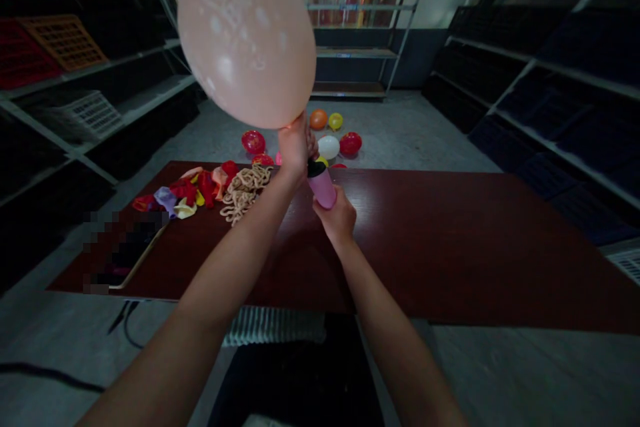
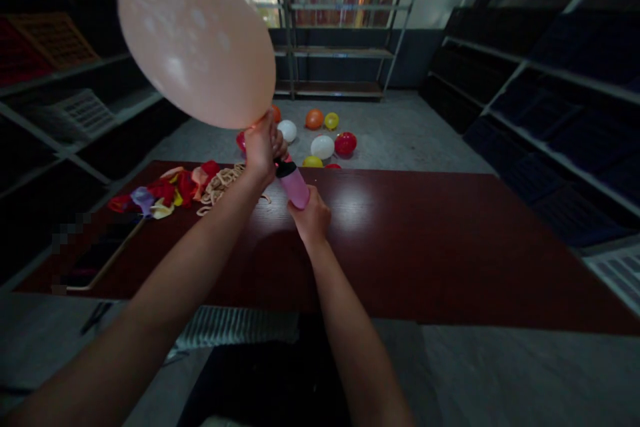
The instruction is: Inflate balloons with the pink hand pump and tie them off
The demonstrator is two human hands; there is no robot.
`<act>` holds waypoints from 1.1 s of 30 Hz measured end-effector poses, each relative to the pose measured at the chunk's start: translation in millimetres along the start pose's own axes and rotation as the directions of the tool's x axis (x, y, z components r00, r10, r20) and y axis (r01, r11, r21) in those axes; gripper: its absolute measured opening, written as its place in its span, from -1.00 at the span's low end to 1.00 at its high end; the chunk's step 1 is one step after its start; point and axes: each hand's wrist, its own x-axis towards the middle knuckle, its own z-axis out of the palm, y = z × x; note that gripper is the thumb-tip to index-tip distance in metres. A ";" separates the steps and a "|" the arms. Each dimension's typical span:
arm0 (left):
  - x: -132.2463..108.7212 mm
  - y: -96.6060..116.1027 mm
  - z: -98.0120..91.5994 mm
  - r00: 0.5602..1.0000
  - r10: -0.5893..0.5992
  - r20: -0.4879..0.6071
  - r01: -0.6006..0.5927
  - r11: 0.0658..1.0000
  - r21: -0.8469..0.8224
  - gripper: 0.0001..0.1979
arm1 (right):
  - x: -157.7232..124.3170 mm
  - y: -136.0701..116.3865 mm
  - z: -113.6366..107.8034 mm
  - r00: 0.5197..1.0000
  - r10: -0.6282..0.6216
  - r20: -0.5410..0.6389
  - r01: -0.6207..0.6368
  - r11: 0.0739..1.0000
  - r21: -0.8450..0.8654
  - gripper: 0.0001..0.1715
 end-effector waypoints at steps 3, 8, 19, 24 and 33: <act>3.3 -1.6 -21.1 0.999 0.006 -0.052 -0.011 0.996 -0.083 -0.45 | 0.7 -0.3 -2.9 0.998 -0.052 -0.024 0.050 0.997 -0.061 -0.51; 8.3 8.9 -77.3 0.964 -0.043 -0.263 -0.015 0.977 -0.215 -0.48 | -3.4 -6.3 -1.6 0.957 -0.285 0.061 0.290 0.918 -0.270 -0.55; 4.3 70.7 -163.6 0.904 -0.058 -0.424 -0.096 0.938 -0.333 -0.57 | -14.7 -16.6 -2.0 0.808 -0.530 0.259 0.588 0.693 -0.417 -0.50; 3.1 116.6 -175.4 0.874 -0.041 -0.485 -0.118 0.949 -0.293 -0.56 | -15.5 -18.4 -0.5 0.790 -0.555 0.262 0.612 0.688 -0.389 -0.48; -27.6 165.5 -95.5 0.976 0.157 -0.154 -0.186 0.962 -0.202 -0.43 | -14.1 -4.2 7.4 0.847 -0.515 0.132 0.529 0.842 -0.105 -0.45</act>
